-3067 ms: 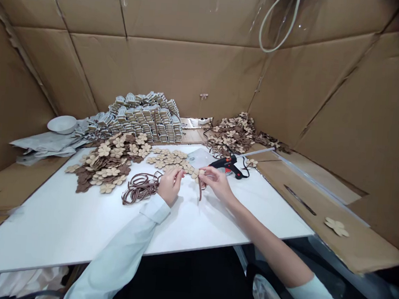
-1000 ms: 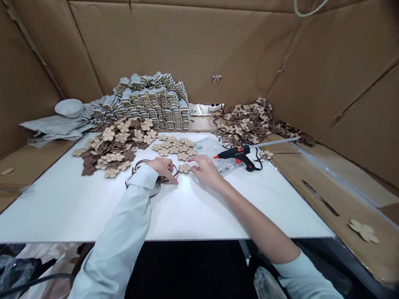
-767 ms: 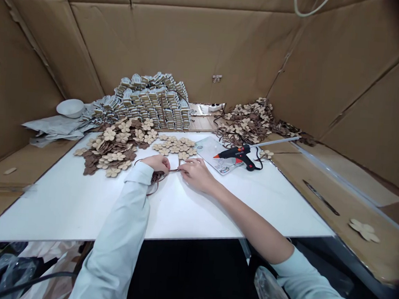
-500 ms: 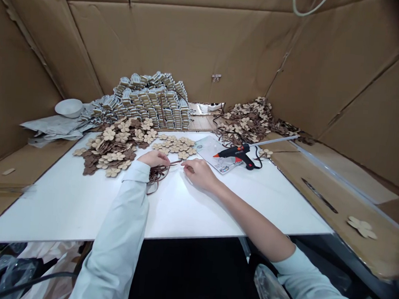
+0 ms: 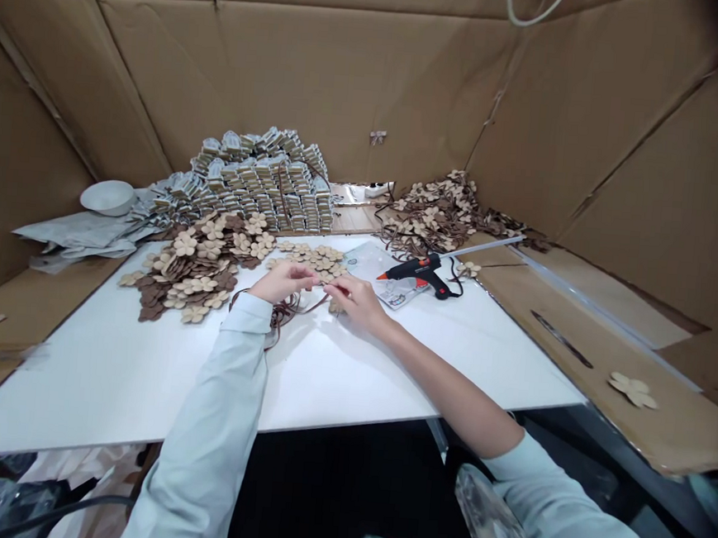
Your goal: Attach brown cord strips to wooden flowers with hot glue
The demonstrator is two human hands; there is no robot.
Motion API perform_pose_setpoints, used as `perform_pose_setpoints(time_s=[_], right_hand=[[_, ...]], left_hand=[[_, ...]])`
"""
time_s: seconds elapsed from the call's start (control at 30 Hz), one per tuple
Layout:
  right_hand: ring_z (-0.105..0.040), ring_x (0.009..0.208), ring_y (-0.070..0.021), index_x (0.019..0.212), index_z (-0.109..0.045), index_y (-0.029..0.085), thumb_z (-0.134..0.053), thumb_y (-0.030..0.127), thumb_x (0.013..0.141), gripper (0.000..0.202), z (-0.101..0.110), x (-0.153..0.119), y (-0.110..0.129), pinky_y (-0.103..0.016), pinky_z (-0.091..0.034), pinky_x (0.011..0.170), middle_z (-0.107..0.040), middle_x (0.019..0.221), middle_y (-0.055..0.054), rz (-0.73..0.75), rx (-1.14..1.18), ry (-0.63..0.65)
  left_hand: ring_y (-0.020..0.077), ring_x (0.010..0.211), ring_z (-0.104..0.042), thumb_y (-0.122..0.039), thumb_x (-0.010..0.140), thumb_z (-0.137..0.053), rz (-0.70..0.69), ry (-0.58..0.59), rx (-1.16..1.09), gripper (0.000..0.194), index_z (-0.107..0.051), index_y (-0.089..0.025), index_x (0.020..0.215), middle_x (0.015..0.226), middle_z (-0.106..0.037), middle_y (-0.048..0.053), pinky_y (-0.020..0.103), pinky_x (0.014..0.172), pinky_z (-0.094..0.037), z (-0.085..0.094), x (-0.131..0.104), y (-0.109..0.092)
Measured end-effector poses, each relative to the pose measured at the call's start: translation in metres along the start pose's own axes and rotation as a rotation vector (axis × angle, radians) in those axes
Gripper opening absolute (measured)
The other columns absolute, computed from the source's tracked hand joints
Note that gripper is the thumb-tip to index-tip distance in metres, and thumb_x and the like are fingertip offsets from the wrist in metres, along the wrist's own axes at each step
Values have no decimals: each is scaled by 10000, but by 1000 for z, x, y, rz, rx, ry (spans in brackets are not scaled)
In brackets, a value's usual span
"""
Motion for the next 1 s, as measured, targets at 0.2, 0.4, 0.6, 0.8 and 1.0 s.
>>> perform_pose_setpoints(time_s=[0.2,0.4,0.6,0.8,1.0], right_hand=[[-505,683,-114,760,-633,168,-458,311,803,230,12,1,-9,-215,-379,660,-561,750,-29,-38,49,-145],[-529,676,-121,767,-628,164,-437,311,801,243,14,1,-13,-208,-378,632,-613,732,-18,-105,123,-87],[-517,670,-114,763,-605,164,-398,242,815,227,12,1,-11,-196,-361,622,-602,727,-17,-66,8,-14],[-533,708,-119,797,-600,156,-395,197,809,209,9,0,-9,-205,-373,652,-611,777,-35,-22,13,-4],[-538,678,-122,798,-605,160,-414,198,793,195,8,1,-9,-216,-386,615,-606,747,-27,-30,132,-9]], left_hand=[[77,502,-459,-429,573,-620,26,38,-104,366,-597,-122,771,613,-594,7,200,473,-336,-13,4,0],[87,559,-503,-379,560,-643,14,-105,-201,313,-585,-120,725,643,-593,9,219,541,-405,-27,10,1],[102,600,-555,-366,487,-707,32,-188,-453,349,-576,-103,675,610,-591,2,281,675,-467,-32,15,10],[127,593,-591,-287,397,-773,136,-243,-590,393,-577,-95,678,598,-623,16,317,699,-491,-33,8,10],[111,589,-598,-229,384,-791,164,-227,-668,464,-606,-102,791,618,-635,20,293,707,-494,-33,6,6]])
Point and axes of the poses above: each hand's wrist, its own x-axis towards the middle knuckle, its own z-axis out of the back of the hand, y = z × x, the point moved 4 cm from there along x, towards the middle knuckle
